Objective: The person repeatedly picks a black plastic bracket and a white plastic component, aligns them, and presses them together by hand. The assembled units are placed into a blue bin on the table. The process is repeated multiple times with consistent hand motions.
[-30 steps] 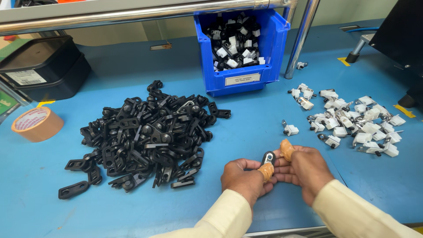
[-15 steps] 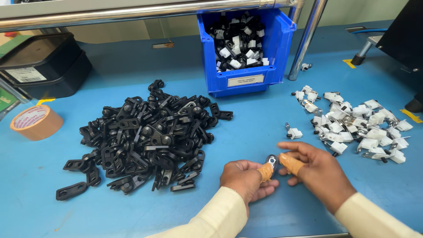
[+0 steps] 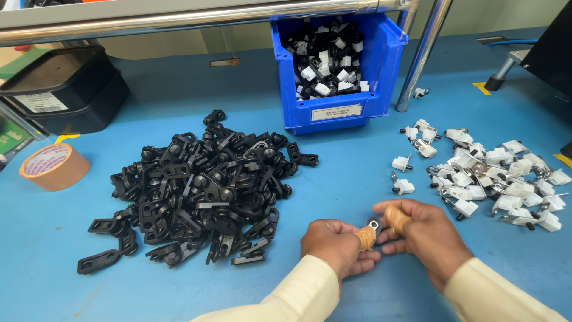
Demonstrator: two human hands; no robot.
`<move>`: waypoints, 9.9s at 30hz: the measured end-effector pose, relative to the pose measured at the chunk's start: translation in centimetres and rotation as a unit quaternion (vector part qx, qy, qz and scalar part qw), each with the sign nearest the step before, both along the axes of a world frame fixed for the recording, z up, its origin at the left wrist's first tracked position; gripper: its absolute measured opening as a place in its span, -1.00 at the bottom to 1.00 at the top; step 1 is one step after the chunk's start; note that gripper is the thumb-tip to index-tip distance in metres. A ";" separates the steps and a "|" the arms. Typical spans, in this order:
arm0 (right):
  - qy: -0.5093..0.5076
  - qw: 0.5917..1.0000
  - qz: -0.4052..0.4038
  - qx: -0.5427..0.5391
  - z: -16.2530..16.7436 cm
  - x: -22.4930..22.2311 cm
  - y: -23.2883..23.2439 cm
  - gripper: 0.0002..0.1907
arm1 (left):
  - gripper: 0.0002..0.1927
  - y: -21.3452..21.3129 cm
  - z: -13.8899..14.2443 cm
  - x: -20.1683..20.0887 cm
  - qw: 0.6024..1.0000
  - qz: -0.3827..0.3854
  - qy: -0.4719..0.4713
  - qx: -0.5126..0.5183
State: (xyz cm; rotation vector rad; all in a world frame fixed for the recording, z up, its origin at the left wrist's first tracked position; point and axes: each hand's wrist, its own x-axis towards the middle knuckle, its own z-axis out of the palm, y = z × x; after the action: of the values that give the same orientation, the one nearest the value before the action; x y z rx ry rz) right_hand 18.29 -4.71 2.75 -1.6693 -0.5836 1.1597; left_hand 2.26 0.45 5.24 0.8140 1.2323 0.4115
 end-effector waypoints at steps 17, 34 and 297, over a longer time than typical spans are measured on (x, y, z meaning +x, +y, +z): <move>-0.067 0.968 0.162 0.182 9.9 3.1 8.6 -0.56 | -0.62 0.4 -0.7 -4.0 0.996 -0.043 -0.049 -0.065; -0.688 0.666 0.281 -0.069 2.3 10.9 9.4 -0.53 | -0.79 1.1 3.1 -11.5 0.989 -0.026 -0.013 0.143; 0.101 0.988 -0.115 0.017 -2.2 -0.4 -3.0 -0.86 | -0.78 -3.1 -0.6 0.5 0.971 0.027 -0.222 -0.081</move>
State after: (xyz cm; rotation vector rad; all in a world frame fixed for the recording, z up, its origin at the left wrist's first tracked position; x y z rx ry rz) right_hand 17.87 -7.67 0.56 -1.5236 -0.2740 1.1249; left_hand 2.73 -2.63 4.65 0.5120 0.8570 0.4996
